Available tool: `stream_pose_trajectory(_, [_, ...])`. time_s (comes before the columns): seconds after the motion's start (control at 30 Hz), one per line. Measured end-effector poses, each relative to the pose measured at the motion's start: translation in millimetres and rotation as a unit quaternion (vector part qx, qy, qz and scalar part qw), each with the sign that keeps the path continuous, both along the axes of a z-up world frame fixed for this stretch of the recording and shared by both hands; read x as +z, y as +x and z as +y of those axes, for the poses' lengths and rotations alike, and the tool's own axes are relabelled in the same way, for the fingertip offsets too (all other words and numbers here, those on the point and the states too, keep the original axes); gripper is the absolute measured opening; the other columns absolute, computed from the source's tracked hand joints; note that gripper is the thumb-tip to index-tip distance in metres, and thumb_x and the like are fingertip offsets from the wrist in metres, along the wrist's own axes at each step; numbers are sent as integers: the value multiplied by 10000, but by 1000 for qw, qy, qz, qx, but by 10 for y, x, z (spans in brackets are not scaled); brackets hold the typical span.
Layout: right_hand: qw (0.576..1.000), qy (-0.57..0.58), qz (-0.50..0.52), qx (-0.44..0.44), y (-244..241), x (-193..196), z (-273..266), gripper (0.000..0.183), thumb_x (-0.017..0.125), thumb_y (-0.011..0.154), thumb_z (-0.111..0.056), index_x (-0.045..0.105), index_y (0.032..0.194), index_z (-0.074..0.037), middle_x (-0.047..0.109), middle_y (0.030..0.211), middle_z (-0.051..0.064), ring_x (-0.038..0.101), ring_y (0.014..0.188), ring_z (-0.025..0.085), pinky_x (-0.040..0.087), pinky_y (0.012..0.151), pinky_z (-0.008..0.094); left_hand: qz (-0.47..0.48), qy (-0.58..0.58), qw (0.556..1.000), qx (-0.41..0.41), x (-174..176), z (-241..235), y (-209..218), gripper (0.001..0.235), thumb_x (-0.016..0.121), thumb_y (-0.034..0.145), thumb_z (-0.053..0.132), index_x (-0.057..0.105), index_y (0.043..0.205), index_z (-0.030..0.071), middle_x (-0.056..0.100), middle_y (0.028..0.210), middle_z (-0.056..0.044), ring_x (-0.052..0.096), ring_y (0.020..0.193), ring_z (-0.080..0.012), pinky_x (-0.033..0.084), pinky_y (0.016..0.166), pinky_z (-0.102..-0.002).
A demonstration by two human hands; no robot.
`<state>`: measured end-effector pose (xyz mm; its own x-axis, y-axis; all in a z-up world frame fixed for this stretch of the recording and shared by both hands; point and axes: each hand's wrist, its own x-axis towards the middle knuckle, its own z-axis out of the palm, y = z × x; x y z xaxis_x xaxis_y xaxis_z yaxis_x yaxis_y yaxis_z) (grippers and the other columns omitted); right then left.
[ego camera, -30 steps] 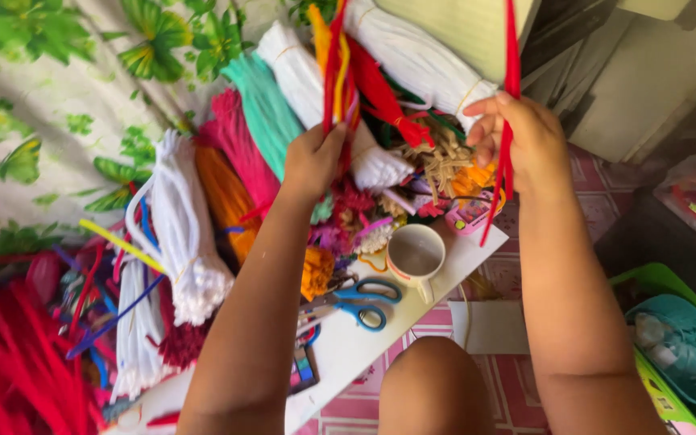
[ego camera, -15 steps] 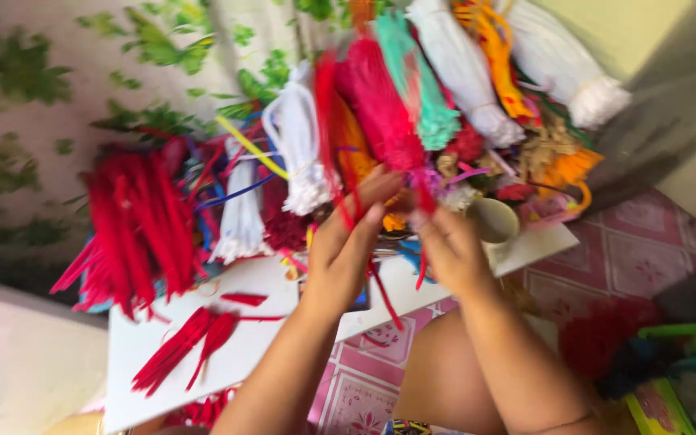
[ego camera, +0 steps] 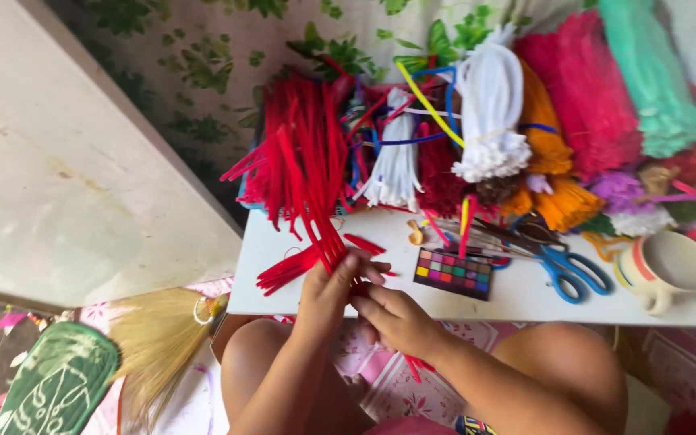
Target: Bundling and tying red pipe cleaners together using other pipe cleaners and trimming them with scissors.
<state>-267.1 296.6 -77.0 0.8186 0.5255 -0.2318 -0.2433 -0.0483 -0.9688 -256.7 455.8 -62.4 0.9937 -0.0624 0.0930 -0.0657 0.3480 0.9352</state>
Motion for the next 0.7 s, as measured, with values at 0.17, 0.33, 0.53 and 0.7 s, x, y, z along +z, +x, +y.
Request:
stream_pose_trajectory(0.17, [999, 17, -18, 42, 201, -54, -168, 241, 526, 1039, -172, 698, 1053, -3, 551, 582, 32, 397, 408, 99, 322, 396, 249, -10, -110, 992, 63, 194, 404, 926, 252, 525, 1042, 190, 617, 1108, -35, 567, 637, -119, 640, 617, -283, 568, 634, -369])
stream_pose_trajectory(0.33, [999, -40, 6, 3, 362, -52, -328, 254, 517, 1014, -117, 730, 982, 17, 579, 577, 70, 450, 428, 133, 368, 415, 261, 8, -85, 996, 32, 364, 551, 1874, 261, 483, 1048, 153, 626, 1133, -49, 587, 706, -109, 638, 546, -233, 551, 545, -310])
stream_pose_trajectory(0.53, [999, -36, 4, 24, 456, -34, -395, 245, 566, 993, -141, 746, 1039, 19, 627, 621, 80, 479, 446, 124, 398, 442, 247, 105, 54, 990, 82, 45, 660, 3015, 259, 656, 949, 210, 598, 1009, -35, 706, 782, -183, 679, 570, -270, 492, 422, -320])
stream_pose_trajectory(0.7, [998, -49, 14, 24, 491, -116, -449, 237, 610, 961, -110, 759, 1078, 32, 668, 649, 109, 525, 459, 142, 412, 438, 253, -7, 470, 838, 277, -82, 1159, 2909, 511, 675, 842, 333, 683, 1242, 15, 779, 990, -133, 746, 900, -270, 570, 806, -338])
